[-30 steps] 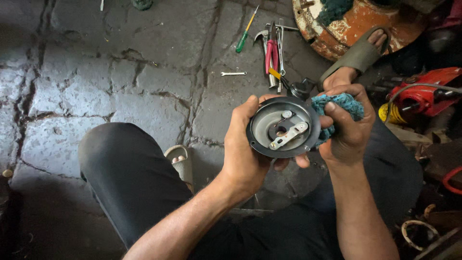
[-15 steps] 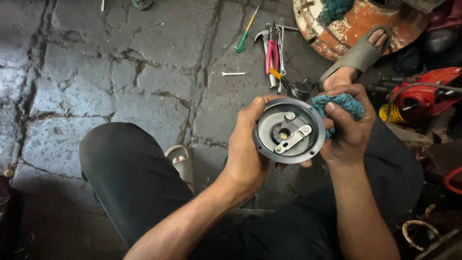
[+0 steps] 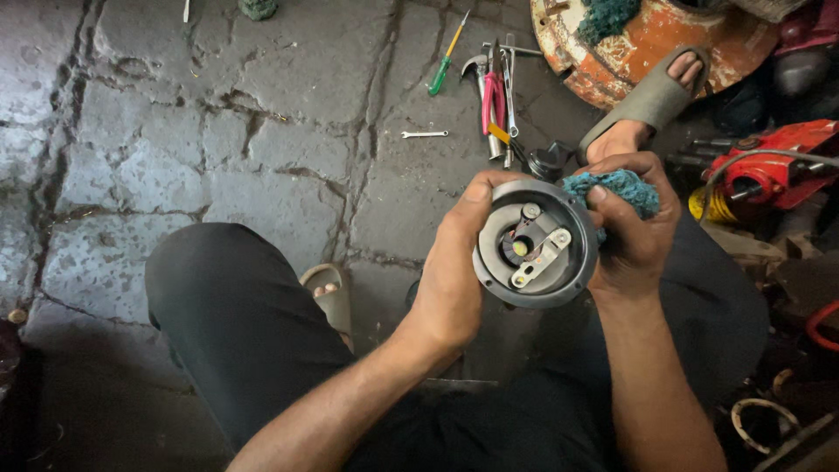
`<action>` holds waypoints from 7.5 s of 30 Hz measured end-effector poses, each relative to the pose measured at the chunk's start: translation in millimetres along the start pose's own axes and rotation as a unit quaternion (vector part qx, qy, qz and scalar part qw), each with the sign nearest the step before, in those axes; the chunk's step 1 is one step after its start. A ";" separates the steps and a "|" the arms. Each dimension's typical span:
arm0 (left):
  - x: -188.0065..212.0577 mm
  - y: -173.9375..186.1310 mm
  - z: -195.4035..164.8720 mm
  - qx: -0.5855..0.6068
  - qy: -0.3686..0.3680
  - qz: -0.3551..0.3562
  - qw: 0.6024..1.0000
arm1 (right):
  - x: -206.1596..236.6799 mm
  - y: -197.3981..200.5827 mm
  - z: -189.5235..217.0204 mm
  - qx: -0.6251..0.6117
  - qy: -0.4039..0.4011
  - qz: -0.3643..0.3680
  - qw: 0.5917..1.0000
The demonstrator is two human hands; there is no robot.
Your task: The person cleans a circular mechanical part with a blue cloth, then uses a green screwdriver to adjust internal components. They insert a metal ring and a small screw, then reassemble the part by attaching a black cap and tightening screws.
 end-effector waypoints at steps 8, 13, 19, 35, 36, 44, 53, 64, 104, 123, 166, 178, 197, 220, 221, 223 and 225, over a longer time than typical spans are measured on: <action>4.2 -3.3 -3.8 -0.097 -0.034 0.013 0.995 | 0.7 -4.4 1.0 -0.011 -0.016 0.002 1.000; 6.4 -4.7 -5.0 -0.082 -0.034 0.021 0.996 | 1.7 -6.0 0.2 -0.008 -0.022 0.000 1.000; 8.1 -6.6 -7.9 -0.122 -0.049 0.036 0.991 | 1.6 -6.1 0.0 -0.001 -0.022 0.001 1.000; 11.1 -9.4 -13.1 -0.137 -0.067 0.045 0.987 | 1.1 -3.7 -3.0 0.004 -0.025 -0.001 1.000; 11.4 -9.3 -13.3 -0.137 -0.068 0.046 0.987 | 1.1 -3.1 -3.6 0.005 -0.025 -0.001 1.000; 13.4 -9.9 -12.8 -0.144 -0.065 0.061 0.986 | -2.3 1.8 -6.6 0.018 -0.014 0.004 1.000; 14.1 -10.5 -14.0 -0.146 -0.068 0.075 0.984 | -2.4 0.5 -5.3 0.061 -0.005 0.003 0.998; 15.4 -11.0 -16.1 -0.168 -0.080 0.078 0.979 | -5.2 2.1 -11.1 0.034 0.012 0.026 0.999; -8.6 84.2 -97.1 0.103 -0.187 -0.016 0.977 | 32.7 -8.8 -331.5 0.310 -0.260 -0.039 0.914; -21.1 84.5 -67.1 0.153 -0.103 -0.105 0.977 | 32.1 138.1 -293.0 0.704 -0.232 -0.108 0.662; 47.3 35.0 31.4 0.262 0.158 -0.209 0.929 | 72.8 -95.7 60.9 0.283 0.101 -0.014 0.954; 47.5 35.3 36.0 0.223 0.181 -0.197 0.937 | 74.2 -91.5 53.0 0.314 0.090 -0.049 0.944; 48.6 30.0 26.3 0.234 0.155 -0.173 0.944 | 83.3 -106.0 57.2 0.351 0.172 0.003 0.921; 50.0 30.6 9.8 0.255 0.124 -0.146 0.948 | 88.3 -128.9 68.6 0.345 0.236 -0.003 0.909; 50.1 30.4 9.2 0.260 0.122 -0.144 0.947 | 88.5 -129.2 67.7 0.345 0.235 0.000 0.909; 49.4 29.8 8.6 0.269 0.118 -0.138 0.946 | 89.7 -128.6 66.2 0.344 0.232 -0.001 0.910; 49.9 28.9 9.0 0.266 0.120 -0.131 0.947 | 91.1 -126.7 64.8 0.343 0.226 -0.006 0.912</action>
Point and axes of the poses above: each hand's wrist, its own x-axis away from the middle knuckle, its own y-axis out of the back of the hand, z = x × y, the point moved 7 cm from there along -x, towards the middle knuckle, and after that the axes turned 1 degree about -z, right-handed, at the moved point
